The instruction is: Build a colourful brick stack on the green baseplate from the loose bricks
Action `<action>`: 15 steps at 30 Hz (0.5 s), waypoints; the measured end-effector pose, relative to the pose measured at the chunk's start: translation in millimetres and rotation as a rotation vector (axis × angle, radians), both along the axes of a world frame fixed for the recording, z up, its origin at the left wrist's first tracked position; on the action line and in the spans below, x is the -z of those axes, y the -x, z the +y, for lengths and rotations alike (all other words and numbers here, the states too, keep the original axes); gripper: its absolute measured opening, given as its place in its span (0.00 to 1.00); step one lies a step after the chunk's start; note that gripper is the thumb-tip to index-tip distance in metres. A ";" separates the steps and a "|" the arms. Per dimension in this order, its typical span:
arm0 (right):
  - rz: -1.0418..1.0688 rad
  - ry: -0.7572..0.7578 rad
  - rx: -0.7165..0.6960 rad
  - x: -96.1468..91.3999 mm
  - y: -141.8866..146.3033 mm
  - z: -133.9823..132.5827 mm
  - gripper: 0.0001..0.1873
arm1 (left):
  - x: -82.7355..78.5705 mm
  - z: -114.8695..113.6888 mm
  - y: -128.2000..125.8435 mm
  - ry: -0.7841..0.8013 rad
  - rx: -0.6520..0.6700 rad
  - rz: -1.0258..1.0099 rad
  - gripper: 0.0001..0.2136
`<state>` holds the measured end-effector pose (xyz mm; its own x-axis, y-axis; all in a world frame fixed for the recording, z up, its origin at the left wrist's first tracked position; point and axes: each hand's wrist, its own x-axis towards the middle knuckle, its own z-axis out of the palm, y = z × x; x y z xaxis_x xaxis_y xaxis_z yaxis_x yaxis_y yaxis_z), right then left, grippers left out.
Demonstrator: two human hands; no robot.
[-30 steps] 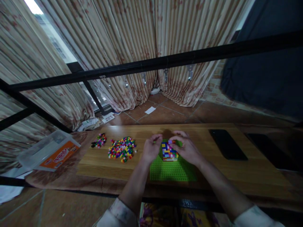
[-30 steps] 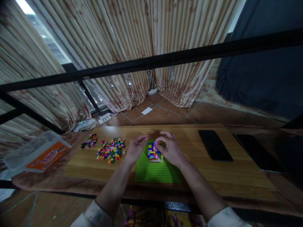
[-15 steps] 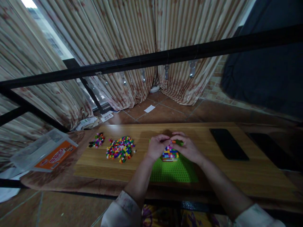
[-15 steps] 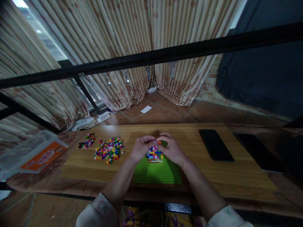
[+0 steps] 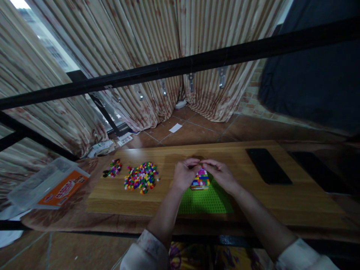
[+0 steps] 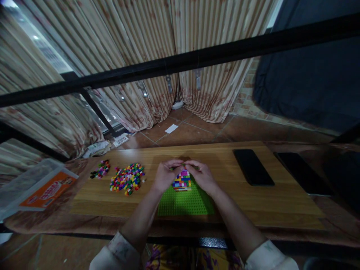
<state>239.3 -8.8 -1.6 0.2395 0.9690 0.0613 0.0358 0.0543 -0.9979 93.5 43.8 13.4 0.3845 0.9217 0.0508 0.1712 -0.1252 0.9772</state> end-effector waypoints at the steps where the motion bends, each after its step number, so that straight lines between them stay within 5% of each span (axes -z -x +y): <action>1: 0.040 0.008 0.001 0.9 1.5 0.1 0.15 | 0.3 -0.6 0.5 -0.021 0.000 0.019 0.09; 15: 0.249 0.076 0.078 7.7 6.1 3.7 0.14 | 9.9 1.7 -7.4 0.100 -0.098 0.040 0.05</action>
